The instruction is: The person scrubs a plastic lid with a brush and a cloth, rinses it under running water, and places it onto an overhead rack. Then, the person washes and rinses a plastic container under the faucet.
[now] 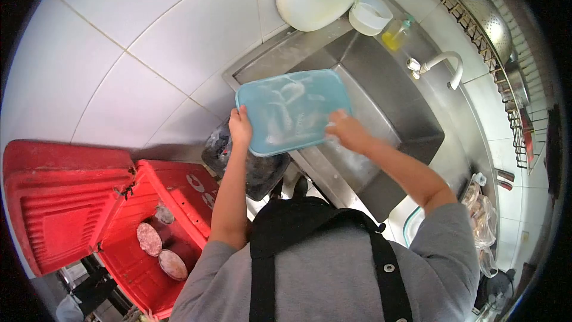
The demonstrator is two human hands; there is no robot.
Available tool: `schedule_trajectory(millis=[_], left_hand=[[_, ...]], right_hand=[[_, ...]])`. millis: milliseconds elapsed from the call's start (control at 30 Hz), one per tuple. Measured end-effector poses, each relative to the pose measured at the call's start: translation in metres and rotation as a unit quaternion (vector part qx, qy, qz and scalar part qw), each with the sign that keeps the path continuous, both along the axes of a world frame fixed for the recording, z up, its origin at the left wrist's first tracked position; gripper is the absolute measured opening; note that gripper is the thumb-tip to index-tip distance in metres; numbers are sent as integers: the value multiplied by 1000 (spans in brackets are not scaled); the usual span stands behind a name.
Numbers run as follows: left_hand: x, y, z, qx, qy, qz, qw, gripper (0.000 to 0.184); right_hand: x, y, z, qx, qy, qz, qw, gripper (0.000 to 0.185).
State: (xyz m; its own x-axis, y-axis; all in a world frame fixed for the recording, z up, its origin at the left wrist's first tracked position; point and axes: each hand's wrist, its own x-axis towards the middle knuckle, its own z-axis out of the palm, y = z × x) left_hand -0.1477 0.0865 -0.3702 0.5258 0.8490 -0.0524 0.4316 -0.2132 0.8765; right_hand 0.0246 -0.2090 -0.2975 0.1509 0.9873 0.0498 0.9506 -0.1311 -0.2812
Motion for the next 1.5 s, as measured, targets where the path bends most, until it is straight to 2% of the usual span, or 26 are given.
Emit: schedule_trajectory(millis=[67,133,200,300,433,533,600,667,767,867,967,1067,1167,1267,1333,1400,1500], left_hand=[[4,3,-6,21,2,-4,1000,46],[3,-1,-7,47,15,5,999,46],[3,-8,-3,75,32,23,996,48],[-10,-3,-3,28,21,-10,999,49],[-8,-7,4,39,37,-12,998,50],[0,-6,8,57,51,-35,996,50],[3,-3,7,69,61,-47,995,50],[2,-4,2,64,65,-37,995,51],[1,-7,-9,64,52,-34,996,51],[-3,-11,-7,41,33,-30,998,51],[2,-14,-2,37,39,-44,998,51],[5,-14,-1,48,48,-63,996,51],[4,-5,0,61,86,-88,991,51],[4,-1,-2,73,109,-101,986,52],[3,0,-1,74,112,-104,985,52],[3,1,3,68,112,-109,985,52],[3,5,3,64,93,-119,986,53]], right_hand=[[-40,33,-11,69,8,-2,998,18],[-85,85,-17,63,91,-6,994,12],[-129,130,2,-6,63,13,998,12],[-133,121,-20,79,99,21,992,9],[-66,52,10,11,94,32,995,7],[-73,59,-5,-12,64,31,997,7],[-107,88,-24,48,68,-12,996,8],[-141,129,-23,-9,41,-25,999,10],[-151,129,-23,51,11,-28,998,11],[-120,88,-8,18,67,-5,998,11],[-114,79,5,8,43,21,999,11],[-143,114,-21,15,-52,29,998,12],[-158,139,-27,48,4,18,999,12],[-140,112,0,-26,-15,81,996,11],[-110,63,-7,117,34,100,988,15],[-83,20,14,-19,102,89,991,17],[-57,-39,24,-47,83,58,994,22]])
